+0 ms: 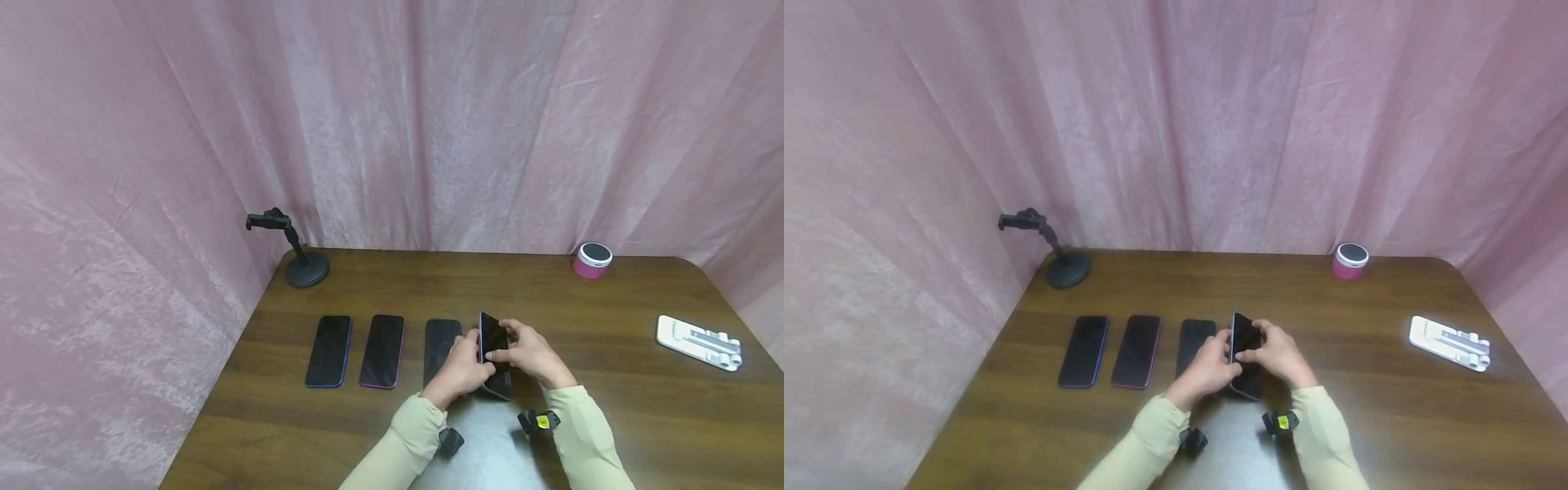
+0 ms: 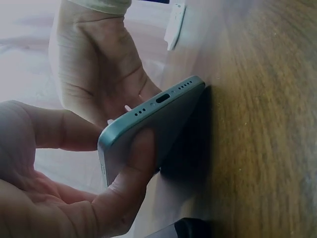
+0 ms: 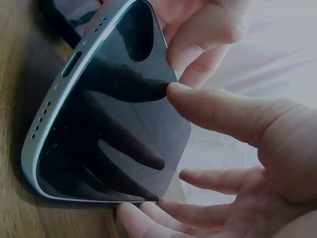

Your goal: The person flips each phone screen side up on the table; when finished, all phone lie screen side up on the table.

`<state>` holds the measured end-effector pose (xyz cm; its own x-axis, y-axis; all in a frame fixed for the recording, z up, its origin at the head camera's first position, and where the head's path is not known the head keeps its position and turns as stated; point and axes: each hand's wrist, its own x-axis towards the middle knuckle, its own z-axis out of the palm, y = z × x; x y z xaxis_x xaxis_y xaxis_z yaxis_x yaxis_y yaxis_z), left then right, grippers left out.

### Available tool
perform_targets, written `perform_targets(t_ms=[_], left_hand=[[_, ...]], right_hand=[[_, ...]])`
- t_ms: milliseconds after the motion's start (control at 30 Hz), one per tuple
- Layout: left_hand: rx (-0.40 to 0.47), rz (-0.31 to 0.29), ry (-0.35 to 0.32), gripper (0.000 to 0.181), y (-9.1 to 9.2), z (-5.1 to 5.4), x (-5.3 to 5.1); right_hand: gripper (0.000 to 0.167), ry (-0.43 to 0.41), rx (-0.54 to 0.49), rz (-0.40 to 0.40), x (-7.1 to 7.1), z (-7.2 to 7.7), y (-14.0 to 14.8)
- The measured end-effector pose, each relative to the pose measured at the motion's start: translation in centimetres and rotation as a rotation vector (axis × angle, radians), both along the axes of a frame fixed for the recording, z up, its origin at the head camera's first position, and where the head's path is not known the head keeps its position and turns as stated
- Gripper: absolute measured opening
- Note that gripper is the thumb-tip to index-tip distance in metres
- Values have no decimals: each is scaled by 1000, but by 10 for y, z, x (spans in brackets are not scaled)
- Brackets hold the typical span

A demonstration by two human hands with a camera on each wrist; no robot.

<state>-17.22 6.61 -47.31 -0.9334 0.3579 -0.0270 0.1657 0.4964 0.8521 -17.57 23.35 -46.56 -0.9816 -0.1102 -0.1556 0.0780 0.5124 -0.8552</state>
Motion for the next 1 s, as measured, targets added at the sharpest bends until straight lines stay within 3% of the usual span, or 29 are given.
perform_targets(t_ms=[500, 767, 1000], left_hand=[[-78, 29, -12, 24, 10, -5, -5], [-103, 78, -56, 23, 13, -7, -3], [-59, 85, -62, 22, 13, -8, -3]], right_hand=[[77, 117, 279, 10, -4, 1, 8], [74, 88, 310, -7, 1, -1, 6], [74, 93, 321, -8, 1, 0, 6]])
